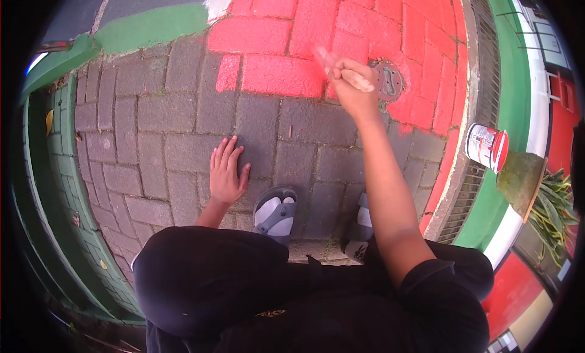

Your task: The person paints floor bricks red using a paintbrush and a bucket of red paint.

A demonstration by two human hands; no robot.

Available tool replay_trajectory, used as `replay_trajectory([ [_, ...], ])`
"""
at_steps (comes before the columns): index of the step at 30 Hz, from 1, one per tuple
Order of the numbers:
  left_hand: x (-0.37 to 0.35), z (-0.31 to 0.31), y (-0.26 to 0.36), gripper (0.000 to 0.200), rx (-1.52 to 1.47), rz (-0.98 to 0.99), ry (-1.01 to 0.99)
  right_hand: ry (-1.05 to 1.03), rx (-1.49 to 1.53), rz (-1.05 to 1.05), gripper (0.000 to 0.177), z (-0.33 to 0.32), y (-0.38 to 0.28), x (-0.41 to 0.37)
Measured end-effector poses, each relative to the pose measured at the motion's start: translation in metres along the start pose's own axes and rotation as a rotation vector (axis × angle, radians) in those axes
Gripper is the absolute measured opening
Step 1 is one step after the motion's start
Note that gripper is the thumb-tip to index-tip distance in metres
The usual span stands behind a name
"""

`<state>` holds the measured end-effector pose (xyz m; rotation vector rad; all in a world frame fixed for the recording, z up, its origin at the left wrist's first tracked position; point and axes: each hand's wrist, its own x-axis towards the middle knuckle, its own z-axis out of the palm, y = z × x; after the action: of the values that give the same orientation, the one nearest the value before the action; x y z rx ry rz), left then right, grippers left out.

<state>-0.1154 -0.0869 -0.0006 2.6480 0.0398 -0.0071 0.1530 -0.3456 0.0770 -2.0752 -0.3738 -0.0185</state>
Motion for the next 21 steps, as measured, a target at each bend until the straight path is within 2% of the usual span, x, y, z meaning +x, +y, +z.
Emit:
replay_trajectory([
  [1,0.0,0.0,0.0,0.045,0.007,-0.011,0.003,0.068,-0.114,-0.035,0.018,0.013,0.006,0.002],
  [2,0.001,-0.001,0.0,0.045,0.0,-0.009,0.0,0.06,-0.104,-0.037,0.018,0.026,-0.002,0.002],
  [4,0.0,-0.003,0.001,0.046,-0.003,-0.006,-0.002,-0.257,-0.389,0.081,0.011,0.056,-0.027,-0.004],
  [6,0.001,-0.003,0.001,0.045,-0.015,0.0,-0.02,-0.143,-0.177,-0.304,0.007,0.091,-0.038,-0.022],
  [7,0.001,-0.003,0.002,0.045,-0.013,-0.003,-0.02,-0.145,-0.174,-0.304,0.007,0.104,-0.046,-0.021],
  [9,0.001,-0.004,0.002,0.044,-0.02,-0.01,-0.029,-0.191,0.053,-0.114,0.005,0.122,-0.057,-0.02],
  [10,0.001,-0.004,0.002,0.044,-0.018,-0.015,-0.029,-0.196,0.057,-0.114,0.005,0.126,-0.052,-0.018],
  [12,0.0,-0.004,0.0,0.045,-0.04,-0.011,-0.013,-0.007,0.281,0.433,0.009,0.137,-0.028,-0.013],
  [14,-0.002,-0.004,-0.004,0.044,-0.046,-0.008,-0.002,0.17,0.681,0.776,0.017,0.106,0.003,-0.012],
  [15,-0.002,-0.003,-0.006,0.044,-0.059,0.01,0.004,0.286,0.74,0.869,0.023,0.091,0.012,-0.012],
  [17,-0.001,-0.005,-0.007,0.043,-0.053,-0.002,0.004,0.399,0.504,0.749,0.028,0.069,0.017,-0.013],
  [20,-0.002,-0.009,-0.006,0.039,-0.039,-0.012,-0.02,0.32,0.399,0.445,0.019,0.072,-0.025,-0.008],
  [21,-0.003,-0.01,-0.007,0.037,-0.056,0.019,-0.045,0.29,0.407,0.432,0.019,0.087,-0.031,-0.003],
])
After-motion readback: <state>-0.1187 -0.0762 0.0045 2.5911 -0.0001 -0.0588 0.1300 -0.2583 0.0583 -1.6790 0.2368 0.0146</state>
